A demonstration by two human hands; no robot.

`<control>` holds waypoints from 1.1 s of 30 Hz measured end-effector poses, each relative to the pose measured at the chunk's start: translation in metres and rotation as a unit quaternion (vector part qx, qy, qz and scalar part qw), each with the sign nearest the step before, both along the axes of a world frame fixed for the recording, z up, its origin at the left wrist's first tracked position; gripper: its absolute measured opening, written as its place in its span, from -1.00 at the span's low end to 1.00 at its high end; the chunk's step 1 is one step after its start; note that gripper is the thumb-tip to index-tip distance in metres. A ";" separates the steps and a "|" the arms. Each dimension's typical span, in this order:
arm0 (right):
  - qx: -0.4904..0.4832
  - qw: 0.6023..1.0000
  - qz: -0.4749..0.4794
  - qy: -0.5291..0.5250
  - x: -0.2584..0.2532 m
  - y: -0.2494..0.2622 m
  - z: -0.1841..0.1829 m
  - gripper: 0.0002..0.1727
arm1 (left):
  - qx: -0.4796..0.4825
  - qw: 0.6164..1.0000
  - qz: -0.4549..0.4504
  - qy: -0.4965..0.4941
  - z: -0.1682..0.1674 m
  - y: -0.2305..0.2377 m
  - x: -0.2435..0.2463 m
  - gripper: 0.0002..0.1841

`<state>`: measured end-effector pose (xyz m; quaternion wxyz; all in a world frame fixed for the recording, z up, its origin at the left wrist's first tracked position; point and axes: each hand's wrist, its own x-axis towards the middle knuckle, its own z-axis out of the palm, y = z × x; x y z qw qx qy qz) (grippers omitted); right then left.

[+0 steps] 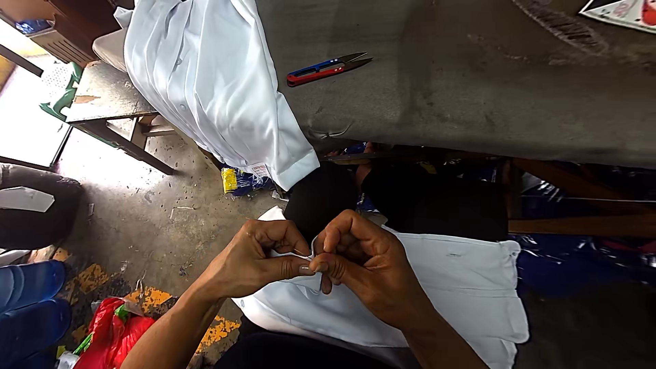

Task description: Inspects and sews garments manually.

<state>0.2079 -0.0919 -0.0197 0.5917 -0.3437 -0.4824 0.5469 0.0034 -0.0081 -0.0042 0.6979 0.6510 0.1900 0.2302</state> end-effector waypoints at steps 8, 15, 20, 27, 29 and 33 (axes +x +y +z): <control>0.117 0.910 -0.122 -0.377 0.004 -0.008 0.030 -0.74 | 0.040 0.998 0.045 0.024 0.004 0.000 0.003 -0.90; 0.158 0.893 -0.141 -0.398 -0.006 -0.001 0.027 -0.76 | 0.080 0.993 0.070 0.060 0.010 -0.006 0.005 -0.89; 0.228 0.924 -0.031 -0.306 -0.017 -0.017 0.046 -0.73 | 0.083 0.988 0.081 0.101 0.002 -0.007 0.009 -0.89; 0.078 0.984 0.049 -0.156 0.009 -0.020 0.009 -0.84 | 0.012 0.997 0.046 0.067 -0.001 0.007 -0.005 -0.90; 0.061 0.978 -0.037 -0.198 0.014 -0.016 0.003 -0.84 | 0.007 0.997 0.042 0.061 -0.003 0.008 -0.006 -0.91; 0.030 0.962 -0.087 -0.258 0.016 -0.011 0.000 -0.72 | 0.008 0.997 0.041 0.060 -0.003 0.009 -0.005 -0.91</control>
